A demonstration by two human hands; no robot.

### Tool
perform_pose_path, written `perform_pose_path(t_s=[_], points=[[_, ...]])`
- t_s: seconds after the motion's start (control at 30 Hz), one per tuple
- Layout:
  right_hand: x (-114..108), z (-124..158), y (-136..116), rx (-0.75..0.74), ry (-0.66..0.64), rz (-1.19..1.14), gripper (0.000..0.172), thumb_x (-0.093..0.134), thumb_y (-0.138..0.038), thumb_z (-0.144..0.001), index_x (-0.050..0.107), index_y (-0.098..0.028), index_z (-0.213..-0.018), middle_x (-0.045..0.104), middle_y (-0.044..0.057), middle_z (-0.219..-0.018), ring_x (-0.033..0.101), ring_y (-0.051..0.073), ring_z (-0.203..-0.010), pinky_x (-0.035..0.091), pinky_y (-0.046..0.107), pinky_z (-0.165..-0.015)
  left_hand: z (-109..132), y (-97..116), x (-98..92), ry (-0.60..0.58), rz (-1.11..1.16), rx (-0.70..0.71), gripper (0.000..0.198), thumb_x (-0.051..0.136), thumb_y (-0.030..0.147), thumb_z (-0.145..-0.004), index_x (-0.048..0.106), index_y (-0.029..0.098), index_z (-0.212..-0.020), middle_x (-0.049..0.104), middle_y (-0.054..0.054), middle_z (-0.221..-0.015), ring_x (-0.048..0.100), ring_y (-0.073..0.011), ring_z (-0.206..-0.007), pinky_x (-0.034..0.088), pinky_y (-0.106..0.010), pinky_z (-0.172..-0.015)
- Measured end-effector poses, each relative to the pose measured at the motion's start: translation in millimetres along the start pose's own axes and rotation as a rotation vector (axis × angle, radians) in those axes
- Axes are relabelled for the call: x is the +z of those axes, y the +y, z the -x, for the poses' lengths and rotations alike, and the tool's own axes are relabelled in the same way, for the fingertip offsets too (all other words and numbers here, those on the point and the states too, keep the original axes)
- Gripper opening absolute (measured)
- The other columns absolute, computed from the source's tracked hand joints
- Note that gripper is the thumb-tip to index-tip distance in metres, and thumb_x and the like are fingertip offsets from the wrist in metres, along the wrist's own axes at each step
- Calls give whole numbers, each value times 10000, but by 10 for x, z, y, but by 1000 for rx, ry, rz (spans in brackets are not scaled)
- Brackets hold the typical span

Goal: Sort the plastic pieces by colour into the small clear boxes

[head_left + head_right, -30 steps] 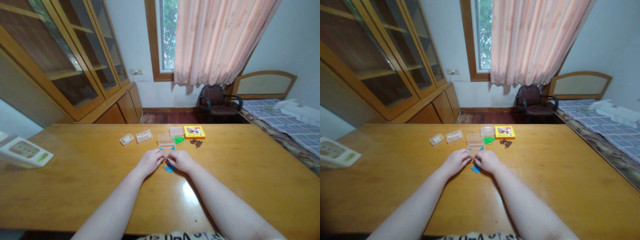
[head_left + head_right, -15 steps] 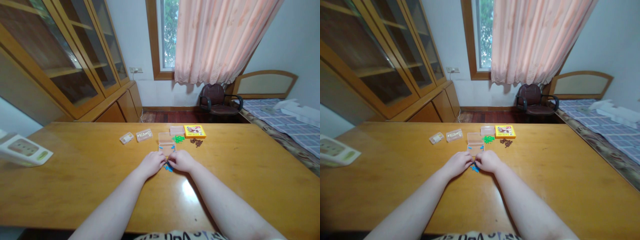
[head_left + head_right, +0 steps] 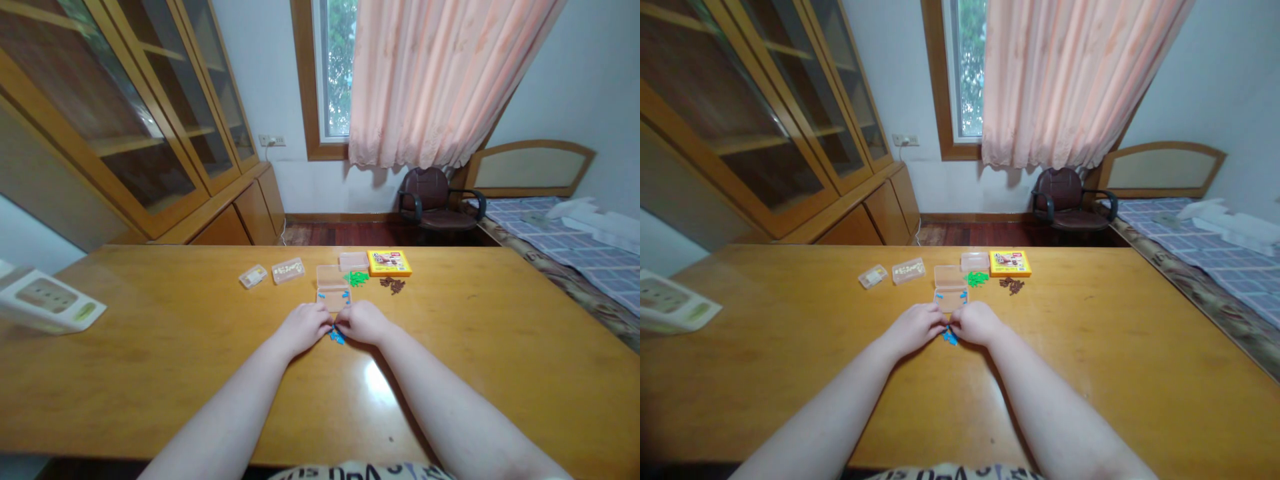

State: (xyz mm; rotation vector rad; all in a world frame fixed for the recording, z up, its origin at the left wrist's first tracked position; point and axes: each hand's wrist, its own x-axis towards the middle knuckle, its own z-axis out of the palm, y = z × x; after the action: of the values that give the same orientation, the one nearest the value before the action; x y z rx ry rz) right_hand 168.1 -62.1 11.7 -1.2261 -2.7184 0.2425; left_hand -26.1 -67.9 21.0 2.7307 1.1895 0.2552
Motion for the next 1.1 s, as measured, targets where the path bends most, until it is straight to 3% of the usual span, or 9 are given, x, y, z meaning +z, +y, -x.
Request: perform_pose_path(t_s=[0.13,0.23,0.37,0.43,0.63,0.87,1.0,1.1], points=[[35,-2,5,-21,33,-8,237,506,-318,-842,710,-199,-821,713,59,-766,620,154,-658,378,233,-611,-19,29,23,-12,-4,-12,134,549,295,-844,645,209,-809,585,-24,-812,558,-157,-805,423,-255,-725],[61,3,31,-17,133,-82,221,519,-320,-844,703,-204,-808,708,47,-757,622,146,-674,391,224,-629,-22,31,29,-13,1,-25,133,538,273,-848,628,201,-782,588,-22,-811,560,-153,-796,422,-253,-723],[77,8,100,175,404,-162,248,474,-300,-884,697,-192,-903,708,62,-802,631,150,-741,426,232,-712,-15,35,44,-1,21,-25,101,542,247,-839,615,199,-789,594,-24,-822,560,-153,-785,421,-252,-719],[81,6,135,248,453,-184,266,457,-300,-897,694,-191,-948,713,73,-880,640,160,-795,440,243,-743,-12,39,50,1,26,-30,81,551,233,-828,613,196,-791,592,-27,-820,561,-152,-775,422,-252,-712],[91,-2,126,125,290,-253,251,471,-263,-881,681,-214,-1009,715,48,-940,648,147,-816,446,232,-747,6,-9,-16,56,30,-41,89,539,232,-831,613,193,-802,595,-29,-831,564,-154,-781,430,-258,-716],[3,36,63,-35,111,-275,169,534,-236,-797,696,-192,-813,706,23,-745,613,124,-673,407,204,-636,1,-135,-73,311,65,-220,172,494,284,-872,635,187,-862,612,-46,-880,571,-162,-842,445,-286,-787],[-61,54,15,-88,18,-237,143,570,-257,-744,696,-203,-783,702,14,-734,608,134,-666,404,214,-640,-19,-162,-22,286,80,-258,184,490,267,-872,632,192,-961,613,-49,-937,579,-164,-861,449,-284,-793],[-107,64,-15,-68,-21,-207,174,580,-283,-727,696,-218,-839,707,13,-758,620,153,-691,404,226,-643,-6,-146,-33,229,102,-208,162,496,257,-868,633,202,-934,610,-44,-934,576,-158,-861,444,-267,-777]])
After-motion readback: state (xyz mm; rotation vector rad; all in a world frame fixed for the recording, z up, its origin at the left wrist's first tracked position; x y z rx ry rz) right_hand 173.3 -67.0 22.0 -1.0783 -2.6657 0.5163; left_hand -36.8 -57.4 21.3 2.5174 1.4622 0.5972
